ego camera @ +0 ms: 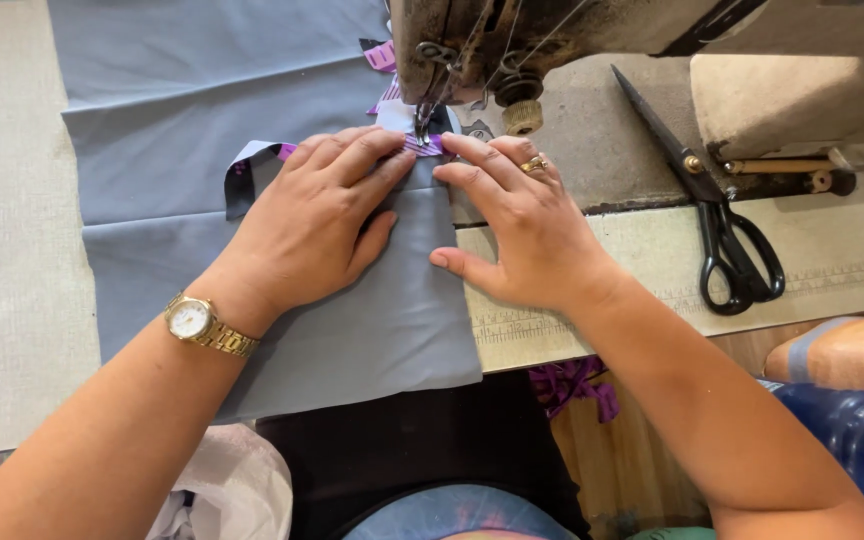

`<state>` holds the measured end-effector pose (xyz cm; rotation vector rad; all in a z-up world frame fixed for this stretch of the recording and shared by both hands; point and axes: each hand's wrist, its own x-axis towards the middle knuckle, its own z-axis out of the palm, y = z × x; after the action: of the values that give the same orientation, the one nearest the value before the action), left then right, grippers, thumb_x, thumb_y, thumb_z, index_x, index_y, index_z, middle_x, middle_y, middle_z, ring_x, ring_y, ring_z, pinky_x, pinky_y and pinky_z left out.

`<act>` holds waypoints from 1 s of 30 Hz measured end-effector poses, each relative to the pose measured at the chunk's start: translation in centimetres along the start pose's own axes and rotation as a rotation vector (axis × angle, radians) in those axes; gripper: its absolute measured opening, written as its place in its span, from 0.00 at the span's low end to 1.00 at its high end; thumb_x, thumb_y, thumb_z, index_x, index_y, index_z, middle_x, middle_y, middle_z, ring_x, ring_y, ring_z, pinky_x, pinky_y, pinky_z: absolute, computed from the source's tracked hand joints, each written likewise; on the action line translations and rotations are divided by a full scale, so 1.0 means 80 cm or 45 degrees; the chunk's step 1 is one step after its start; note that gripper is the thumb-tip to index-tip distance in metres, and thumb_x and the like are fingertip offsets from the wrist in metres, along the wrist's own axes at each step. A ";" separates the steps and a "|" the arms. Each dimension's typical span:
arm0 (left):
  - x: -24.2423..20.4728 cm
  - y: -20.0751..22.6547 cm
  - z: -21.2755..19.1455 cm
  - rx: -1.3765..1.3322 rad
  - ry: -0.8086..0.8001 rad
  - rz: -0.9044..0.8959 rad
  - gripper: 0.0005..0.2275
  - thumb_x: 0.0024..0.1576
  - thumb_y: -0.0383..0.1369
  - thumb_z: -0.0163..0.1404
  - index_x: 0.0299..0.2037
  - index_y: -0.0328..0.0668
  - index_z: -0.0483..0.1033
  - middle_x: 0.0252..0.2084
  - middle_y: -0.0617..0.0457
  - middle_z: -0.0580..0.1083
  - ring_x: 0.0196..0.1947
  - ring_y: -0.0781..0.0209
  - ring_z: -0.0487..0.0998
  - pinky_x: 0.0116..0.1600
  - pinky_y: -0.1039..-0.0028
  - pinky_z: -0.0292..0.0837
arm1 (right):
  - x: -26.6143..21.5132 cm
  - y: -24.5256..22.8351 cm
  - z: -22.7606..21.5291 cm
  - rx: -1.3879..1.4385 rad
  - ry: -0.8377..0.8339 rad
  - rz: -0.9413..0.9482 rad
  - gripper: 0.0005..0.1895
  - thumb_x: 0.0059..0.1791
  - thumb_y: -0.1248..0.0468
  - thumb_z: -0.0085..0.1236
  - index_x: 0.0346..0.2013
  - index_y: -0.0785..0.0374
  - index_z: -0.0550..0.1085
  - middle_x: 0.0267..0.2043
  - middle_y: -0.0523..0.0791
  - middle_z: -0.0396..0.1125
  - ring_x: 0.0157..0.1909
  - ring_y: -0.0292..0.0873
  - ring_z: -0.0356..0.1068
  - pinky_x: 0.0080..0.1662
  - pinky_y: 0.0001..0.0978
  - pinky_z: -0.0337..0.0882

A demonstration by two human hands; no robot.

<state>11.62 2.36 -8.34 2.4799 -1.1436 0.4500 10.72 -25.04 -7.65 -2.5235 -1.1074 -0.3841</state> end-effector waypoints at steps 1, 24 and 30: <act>0.000 0.000 0.000 0.021 0.012 0.015 0.23 0.66 0.34 0.49 0.70 0.32 0.73 0.70 0.39 0.70 0.68 0.40 0.72 0.71 0.52 0.65 | 0.000 0.000 0.001 -0.005 0.003 0.008 0.35 0.53 0.40 0.65 0.65 0.62 0.72 0.76 0.49 0.63 0.68 0.59 0.64 0.69 0.53 0.63; 0.009 -0.011 0.001 0.065 0.016 -0.044 0.26 0.65 0.40 0.53 0.71 0.32 0.71 0.70 0.38 0.69 0.66 0.36 0.71 0.68 0.50 0.65 | -0.036 -0.001 -0.051 0.192 0.024 0.233 0.30 0.58 0.53 0.62 0.70 0.64 0.66 0.79 0.57 0.59 0.80 0.58 0.57 0.76 0.57 0.54; -0.007 -0.043 0.007 0.122 0.301 -0.283 0.13 0.66 0.31 0.62 0.56 0.33 0.76 0.51 0.40 0.72 0.46 0.39 0.70 0.55 0.53 0.67 | -0.205 0.035 -0.124 -0.323 0.063 0.971 0.20 0.60 0.72 0.59 0.67 0.76 0.74 0.63 0.63 0.67 0.61 0.63 0.69 0.67 0.57 0.65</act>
<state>13.99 4.55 -9.78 2.5148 -0.7619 0.7235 1.02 -41.69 -5.63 -2.8886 -0.0241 -0.3767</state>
